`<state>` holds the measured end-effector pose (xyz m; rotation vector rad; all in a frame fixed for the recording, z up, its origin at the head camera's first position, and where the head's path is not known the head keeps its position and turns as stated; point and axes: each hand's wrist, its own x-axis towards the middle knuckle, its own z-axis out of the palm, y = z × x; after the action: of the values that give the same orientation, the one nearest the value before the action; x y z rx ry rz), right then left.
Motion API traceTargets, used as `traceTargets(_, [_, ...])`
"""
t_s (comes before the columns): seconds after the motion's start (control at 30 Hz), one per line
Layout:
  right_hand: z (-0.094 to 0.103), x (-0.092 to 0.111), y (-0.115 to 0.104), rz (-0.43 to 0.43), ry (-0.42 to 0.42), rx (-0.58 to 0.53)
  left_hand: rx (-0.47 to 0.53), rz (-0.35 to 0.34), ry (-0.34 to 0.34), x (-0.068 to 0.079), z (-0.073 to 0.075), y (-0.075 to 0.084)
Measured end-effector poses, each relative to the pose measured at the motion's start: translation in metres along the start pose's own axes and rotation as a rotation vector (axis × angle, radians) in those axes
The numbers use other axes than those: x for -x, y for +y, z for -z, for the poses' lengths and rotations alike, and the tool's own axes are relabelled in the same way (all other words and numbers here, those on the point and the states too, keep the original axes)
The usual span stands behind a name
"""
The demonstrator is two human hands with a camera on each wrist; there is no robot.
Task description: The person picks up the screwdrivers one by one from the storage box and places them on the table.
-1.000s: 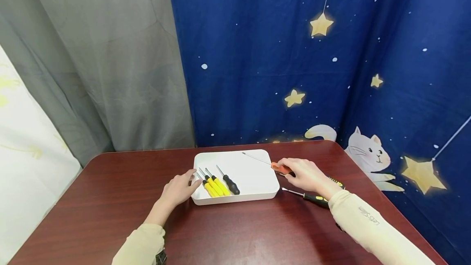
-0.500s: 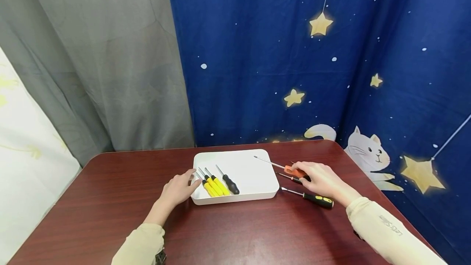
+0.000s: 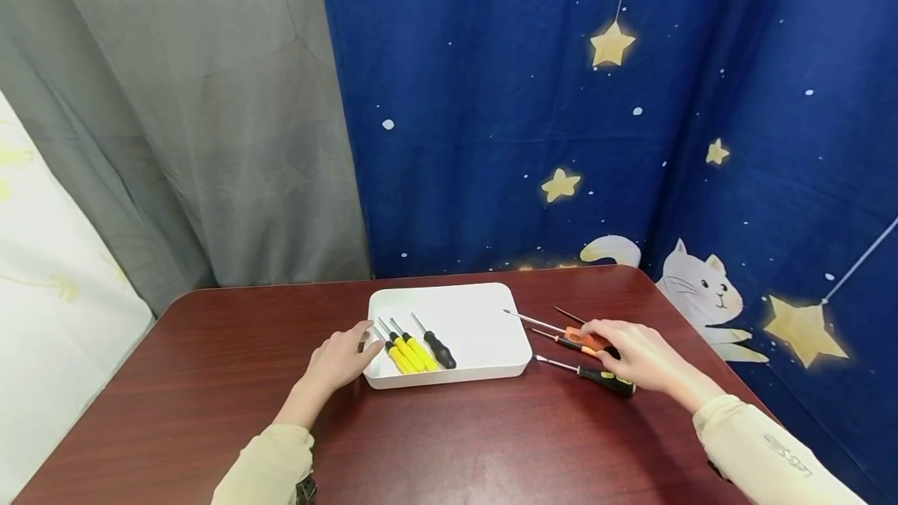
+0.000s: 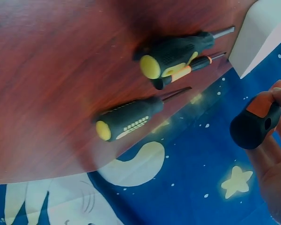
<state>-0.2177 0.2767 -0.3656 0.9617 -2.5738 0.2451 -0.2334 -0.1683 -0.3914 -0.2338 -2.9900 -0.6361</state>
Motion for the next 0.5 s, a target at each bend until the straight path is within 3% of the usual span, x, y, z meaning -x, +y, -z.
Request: traceTargets(0.5, [0.001,0.029,0.003,-0.018,0.023,0.01,-0.002,-0.001,0.0,0.001,0.001,0.001])
